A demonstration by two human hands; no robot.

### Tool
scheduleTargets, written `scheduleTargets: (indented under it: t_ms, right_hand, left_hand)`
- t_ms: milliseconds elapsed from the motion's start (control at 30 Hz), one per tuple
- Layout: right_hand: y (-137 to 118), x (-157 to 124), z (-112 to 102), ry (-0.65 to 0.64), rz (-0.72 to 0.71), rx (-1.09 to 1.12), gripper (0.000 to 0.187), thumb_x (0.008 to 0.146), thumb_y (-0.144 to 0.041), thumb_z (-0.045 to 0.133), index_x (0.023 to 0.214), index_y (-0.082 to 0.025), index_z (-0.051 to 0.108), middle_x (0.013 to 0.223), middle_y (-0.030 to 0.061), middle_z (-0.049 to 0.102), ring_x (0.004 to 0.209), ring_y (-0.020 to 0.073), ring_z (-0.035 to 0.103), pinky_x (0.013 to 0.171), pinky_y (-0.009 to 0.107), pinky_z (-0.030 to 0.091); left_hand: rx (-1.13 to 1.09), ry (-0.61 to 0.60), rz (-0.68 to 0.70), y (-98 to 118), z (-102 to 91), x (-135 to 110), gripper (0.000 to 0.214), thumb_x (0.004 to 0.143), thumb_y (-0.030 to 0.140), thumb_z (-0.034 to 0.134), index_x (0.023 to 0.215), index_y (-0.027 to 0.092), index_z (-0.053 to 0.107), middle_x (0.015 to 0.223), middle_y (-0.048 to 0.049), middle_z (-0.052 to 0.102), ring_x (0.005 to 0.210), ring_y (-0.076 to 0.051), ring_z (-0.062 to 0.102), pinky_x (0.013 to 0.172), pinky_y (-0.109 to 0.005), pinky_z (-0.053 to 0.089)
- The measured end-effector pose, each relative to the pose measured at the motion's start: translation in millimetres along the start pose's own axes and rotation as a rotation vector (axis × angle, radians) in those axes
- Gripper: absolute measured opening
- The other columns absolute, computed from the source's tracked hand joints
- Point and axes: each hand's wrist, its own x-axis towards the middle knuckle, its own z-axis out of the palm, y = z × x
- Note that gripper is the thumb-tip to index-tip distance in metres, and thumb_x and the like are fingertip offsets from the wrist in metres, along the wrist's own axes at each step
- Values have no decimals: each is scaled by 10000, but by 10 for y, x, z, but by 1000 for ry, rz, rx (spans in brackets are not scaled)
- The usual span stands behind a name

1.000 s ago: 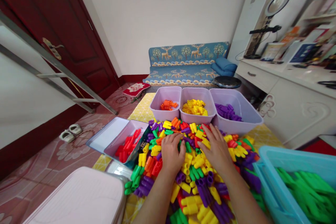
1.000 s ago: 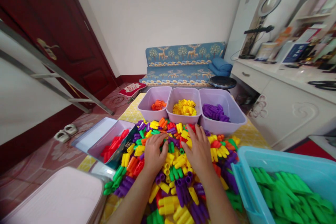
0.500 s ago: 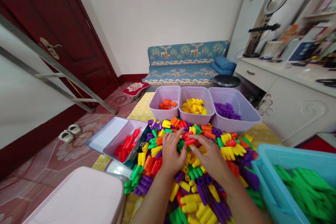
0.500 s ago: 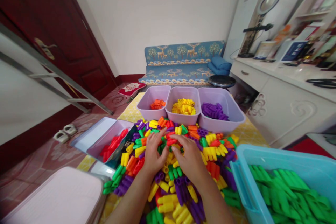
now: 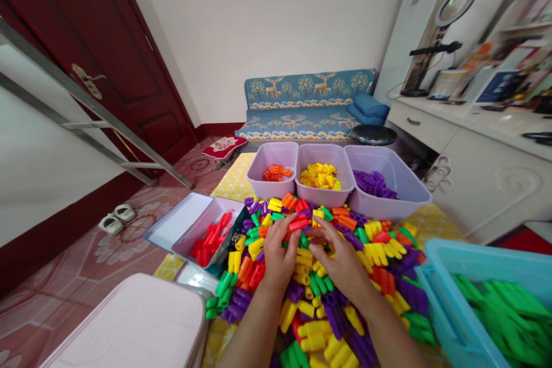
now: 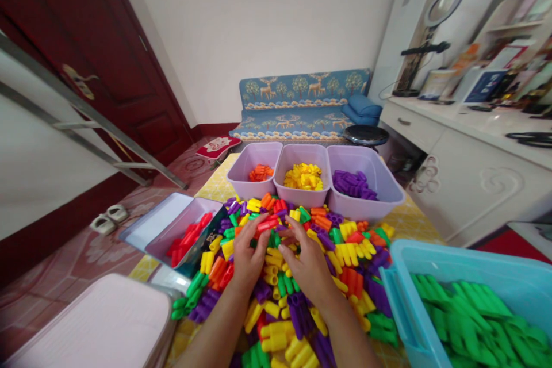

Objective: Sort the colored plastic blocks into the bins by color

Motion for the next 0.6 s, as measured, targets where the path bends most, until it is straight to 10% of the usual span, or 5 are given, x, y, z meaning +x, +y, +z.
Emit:
scheduleTargets:
  t_ms: [400, 600]
  right_hand:
    - [-28, -6, -15, 5, -5, 15, 459, 817, -237, 535, 1275, -230, 511, 1071, 65, 688, 901, 174, 660, 853, 368, 518]
    - [-18, 0, -12, -5, -1, 5, 455, 825, -227, 531, 1279, -224, 503, 1074, 70, 684, 911, 175, 656, 863, 376, 512]
  left_hand:
    - [-944, 701, -553, -35, -453, 401, 253, 860, 436, 577, 882, 190, 633, 827, -26, 686, 735, -92, 647, 805, -256, 511]
    - [-1007, 623, -658, -137, -571, 449, 276, 841, 419, 572, 977, 193, 654, 859, -31, 683, 771, -94, 652, 799, -238, 499]
